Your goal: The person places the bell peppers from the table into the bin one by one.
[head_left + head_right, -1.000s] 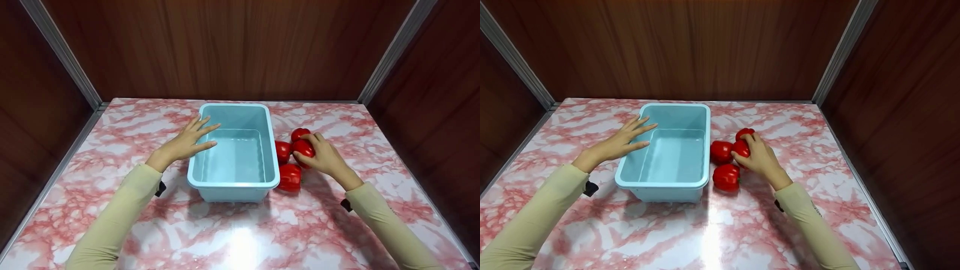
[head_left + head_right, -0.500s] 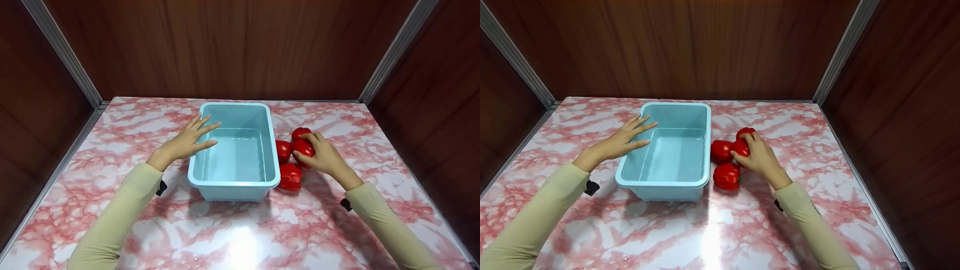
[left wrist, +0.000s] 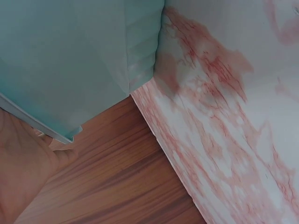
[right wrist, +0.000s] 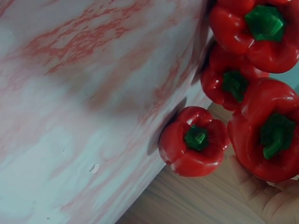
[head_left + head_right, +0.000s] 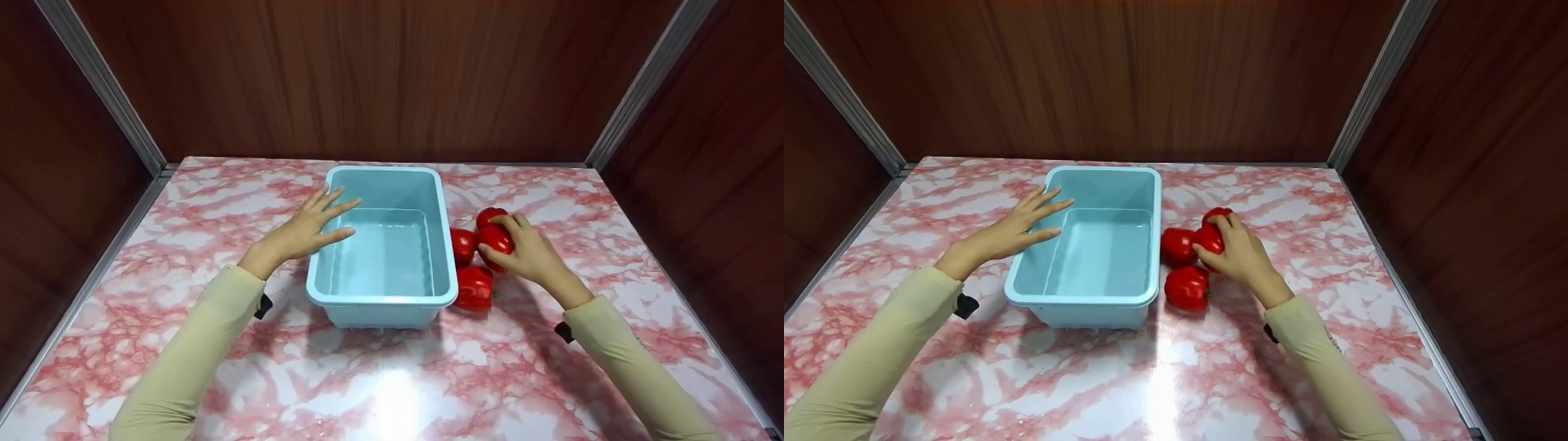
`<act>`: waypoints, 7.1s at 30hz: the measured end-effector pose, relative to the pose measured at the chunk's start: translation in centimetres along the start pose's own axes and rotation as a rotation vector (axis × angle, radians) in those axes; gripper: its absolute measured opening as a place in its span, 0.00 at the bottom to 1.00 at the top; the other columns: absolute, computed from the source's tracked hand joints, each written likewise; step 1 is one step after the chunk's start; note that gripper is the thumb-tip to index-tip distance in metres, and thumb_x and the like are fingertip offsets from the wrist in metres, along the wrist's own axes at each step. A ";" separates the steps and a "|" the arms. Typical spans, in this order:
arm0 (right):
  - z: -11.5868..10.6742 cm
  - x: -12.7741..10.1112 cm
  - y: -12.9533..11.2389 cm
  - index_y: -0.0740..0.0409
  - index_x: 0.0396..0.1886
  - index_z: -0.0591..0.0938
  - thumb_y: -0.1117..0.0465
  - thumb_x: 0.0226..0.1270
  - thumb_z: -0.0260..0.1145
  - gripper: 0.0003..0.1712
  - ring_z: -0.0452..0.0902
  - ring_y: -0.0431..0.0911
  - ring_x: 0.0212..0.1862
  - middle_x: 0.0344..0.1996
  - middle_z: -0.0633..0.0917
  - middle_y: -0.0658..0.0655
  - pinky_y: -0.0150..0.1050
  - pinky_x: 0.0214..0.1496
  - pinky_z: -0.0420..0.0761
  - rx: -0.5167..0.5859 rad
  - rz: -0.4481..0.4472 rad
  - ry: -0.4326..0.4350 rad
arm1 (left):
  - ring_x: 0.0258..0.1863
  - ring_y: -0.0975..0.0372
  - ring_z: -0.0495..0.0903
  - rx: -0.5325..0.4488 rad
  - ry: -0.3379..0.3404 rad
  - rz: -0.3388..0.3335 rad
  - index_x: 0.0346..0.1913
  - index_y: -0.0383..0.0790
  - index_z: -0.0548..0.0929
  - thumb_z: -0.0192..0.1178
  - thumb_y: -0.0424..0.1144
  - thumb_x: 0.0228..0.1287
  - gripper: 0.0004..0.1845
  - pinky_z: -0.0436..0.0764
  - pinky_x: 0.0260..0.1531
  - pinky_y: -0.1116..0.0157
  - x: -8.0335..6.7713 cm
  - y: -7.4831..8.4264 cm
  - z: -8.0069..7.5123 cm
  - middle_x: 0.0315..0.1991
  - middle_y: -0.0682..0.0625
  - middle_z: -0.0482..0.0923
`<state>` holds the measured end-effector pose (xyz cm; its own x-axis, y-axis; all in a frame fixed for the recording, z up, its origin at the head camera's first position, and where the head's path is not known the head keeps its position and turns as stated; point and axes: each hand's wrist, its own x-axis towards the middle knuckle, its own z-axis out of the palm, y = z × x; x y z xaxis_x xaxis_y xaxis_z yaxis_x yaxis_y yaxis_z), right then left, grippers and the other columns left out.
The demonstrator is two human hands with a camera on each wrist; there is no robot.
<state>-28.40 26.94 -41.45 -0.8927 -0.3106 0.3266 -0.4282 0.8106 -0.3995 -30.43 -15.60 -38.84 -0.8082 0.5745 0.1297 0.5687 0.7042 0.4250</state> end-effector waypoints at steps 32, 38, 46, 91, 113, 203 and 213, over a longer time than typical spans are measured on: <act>-0.3 0.4 -0.6 0.51 0.56 0.72 0.37 0.54 0.64 0.35 0.77 0.55 0.41 0.44 0.73 0.58 0.54 0.41 0.81 0.002 -0.012 0.011 | 0.73 0.55 0.26 -0.015 0.006 -0.001 0.70 0.69 0.51 0.42 0.67 0.63 0.33 0.42 0.64 0.38 0.0 -0.1 0.1 0.75 0.50 0.39; -0.6 0.8 -0.6 0.51 0.56 0.72 0.38 0.55 0.64 0.33 0.76 0.55 0.42 0.44 0.73 0.58 0.55 0.41 0.80 0.008 -0.001 0.035 | 0.73 0.53 0.28 -0.011 0.009 0.000 0.71 0.68 0.51 0.41 0.67 0.63 0.33 0.42 0.64 0.38 0.0 -0.1 0.1 0.75 0.50 0.39; -0.7 0.8 -0.6 0.50 0.56 0.72 0.39 0.55 0.64 0.33 0.76 0.55 0.43 0.45 0.73 0.57 0.54 0.41 0.80 0.009 -0.006 0.037 | 0.73 0.53 0.28 -0.004 0.011 0.004 0.71 0.68 0.51 0.41 0.67 0.63 0.34 0.42 0.63 0.37 0.1 -0.1 0.1 0.75 0.49 0.39; -2.2 1.5 -1.8 0.49 0.58 0.71 0.35 0.52 0.65 0.37 0.74 0.55 0.48 0.51 0.73 0.57 0.56 0.44 0.79 -0.010 0.056 0.006 | 0.73 0.55 0.27 -0.024 0.023 -0.021 0.70 0.71 0.51 0.42 0.68 0.62 0.33 0.41 0.63 0.37 0.1 -0.1 0.3 0.75 0.52 0.39; -2.1 2.3 -2.6 0.50 0.56 0.73 0.37 0.53 0.64 0.34 0.76 0.55 0.43 0.48 0.74 0.58 0.54 0.41 0.80 -0.012 -0.016 0.062 | 0.73 0.55 0.28 -0.035 0.030 -0.004 0.70 0.68 0.52 0.43 0.66 0.63 0.33 0.43 0.64 0.38 0.1 -0.1 0.3 0.75 0.50 0.40; -3.2 3.4 -5.3 0.44 0.57 0.71 0.36 0.52 0.65 0.34 0.74 0.53 0.47 0.51 0.73 0.54 0.52 0.42 0.81 0.055 -0.009 0.075 | 0.73 0.51 0.30 -0.038 0.050 0.014 0.70 0.69 0.52 0.43 0.66 0.64 0.32 0.43 0.63 0.36 0.1 -0.4 0.4 0.75 0.52 0.40; -3.3 3.5 -5.8 0.44 0.57 0.72 0.36 0.51 0.65 0.35 0.75 0.53 0.48 0.51 0.73 0.54 0.52 0.43 0.81 0.058 -0.007 0.073 | 0.73 0.54 0.28 -0.048 0.043 0.013 0.70 0.69 0.52 0.43 0.65 0.64 0.32 0.42 0.63 0.36 0.0 -0.3 0.4 0.75 0.53 0.40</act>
<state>-28.61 22.83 -35.16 -0.8780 -0.2774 0.3901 -0.4435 0.7780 -0.4449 -30.53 -15.63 -39.30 -0.8072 0.5642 0.1735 0.5721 0.6754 0.4653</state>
